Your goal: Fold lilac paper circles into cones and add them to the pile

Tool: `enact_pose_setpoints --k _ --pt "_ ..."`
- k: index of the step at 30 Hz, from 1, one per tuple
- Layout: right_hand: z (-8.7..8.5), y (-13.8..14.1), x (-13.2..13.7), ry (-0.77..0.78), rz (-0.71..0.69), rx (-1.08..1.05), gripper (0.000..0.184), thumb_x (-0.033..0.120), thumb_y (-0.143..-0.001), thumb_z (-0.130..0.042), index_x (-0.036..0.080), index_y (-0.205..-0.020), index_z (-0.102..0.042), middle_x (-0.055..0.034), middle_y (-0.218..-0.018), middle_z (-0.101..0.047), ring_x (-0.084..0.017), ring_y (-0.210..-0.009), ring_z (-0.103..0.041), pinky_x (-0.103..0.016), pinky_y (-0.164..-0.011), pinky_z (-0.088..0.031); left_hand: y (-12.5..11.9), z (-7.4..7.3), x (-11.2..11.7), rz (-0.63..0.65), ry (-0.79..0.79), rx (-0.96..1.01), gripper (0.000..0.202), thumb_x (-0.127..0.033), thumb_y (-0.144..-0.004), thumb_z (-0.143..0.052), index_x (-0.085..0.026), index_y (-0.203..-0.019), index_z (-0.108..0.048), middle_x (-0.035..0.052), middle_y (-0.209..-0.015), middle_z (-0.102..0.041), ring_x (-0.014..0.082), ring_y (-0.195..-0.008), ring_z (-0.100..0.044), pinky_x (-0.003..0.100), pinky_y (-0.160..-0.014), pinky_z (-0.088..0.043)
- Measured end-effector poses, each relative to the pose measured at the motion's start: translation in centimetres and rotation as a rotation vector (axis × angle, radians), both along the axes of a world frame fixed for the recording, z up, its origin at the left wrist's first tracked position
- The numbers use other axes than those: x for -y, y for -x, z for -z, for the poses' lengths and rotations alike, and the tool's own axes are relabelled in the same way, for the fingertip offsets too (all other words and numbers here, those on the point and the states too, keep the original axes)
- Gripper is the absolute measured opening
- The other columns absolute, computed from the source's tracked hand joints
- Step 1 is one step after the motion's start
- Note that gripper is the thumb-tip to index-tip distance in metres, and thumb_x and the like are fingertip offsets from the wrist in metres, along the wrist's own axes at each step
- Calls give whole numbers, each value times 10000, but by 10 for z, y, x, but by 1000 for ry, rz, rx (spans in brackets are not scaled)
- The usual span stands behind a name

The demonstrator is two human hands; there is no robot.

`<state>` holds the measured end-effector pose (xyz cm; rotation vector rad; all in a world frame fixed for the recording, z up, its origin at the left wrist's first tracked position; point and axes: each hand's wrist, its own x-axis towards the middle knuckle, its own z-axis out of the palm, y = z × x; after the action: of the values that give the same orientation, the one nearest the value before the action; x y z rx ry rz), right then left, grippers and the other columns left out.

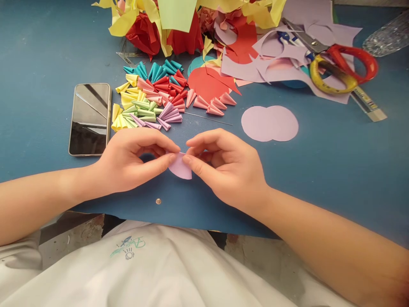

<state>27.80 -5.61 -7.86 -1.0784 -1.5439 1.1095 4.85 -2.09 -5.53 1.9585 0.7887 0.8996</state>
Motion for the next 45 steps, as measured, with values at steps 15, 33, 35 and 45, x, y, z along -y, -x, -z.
enact_pose_setpoints --k 15,33,35,45 --pt "14 -12 -27 -653 -148 502 76 110 -978 -728 183 -974 -748 -106 -1022 -822 -253 -907 -696 -421 -865 -591 9 4 -14 61 -382 -508 183 -205 -1063 -635 -161 -1054 -812 47 -943 -788 169 -823 -723 268 -775 -540" --pt "3 -18 -28 -554 -331 654 234 148 -990 -682 194 -1202 -769 -85 -1174 -839 -301 -1078 -681 -483 -931 -543 18 3 -12 133 -542 -705 306 -298 -1115 -524 -243 -1183 -817 105 -1148 -756 259 -1005 -668 388 -886 -577" --pt "0 -22 -26 -560 -369 680 301 174 -986 -716 192 -1283 -756 -99 -1242 -821 -321 -1126 -680 -511 -964 -542 21 1 -12 155 -520 -701 311 -303 -1111 -530 -252 -1192 -827 108 -1172 -752 258 -1029 -670 394 -925 -581" --pt "11 -15 -20 -675 -157 443 167 195 -1046 -655 232 -1179 -747 -83 -1093 -855 -270 -984 -754 -469 -912 -625 20 7 -11 160 -403 -576 256 -343 -1061 -615 -250 -1150 -836 134 -1012 -745 292 -909 -703 436 -781 -603"
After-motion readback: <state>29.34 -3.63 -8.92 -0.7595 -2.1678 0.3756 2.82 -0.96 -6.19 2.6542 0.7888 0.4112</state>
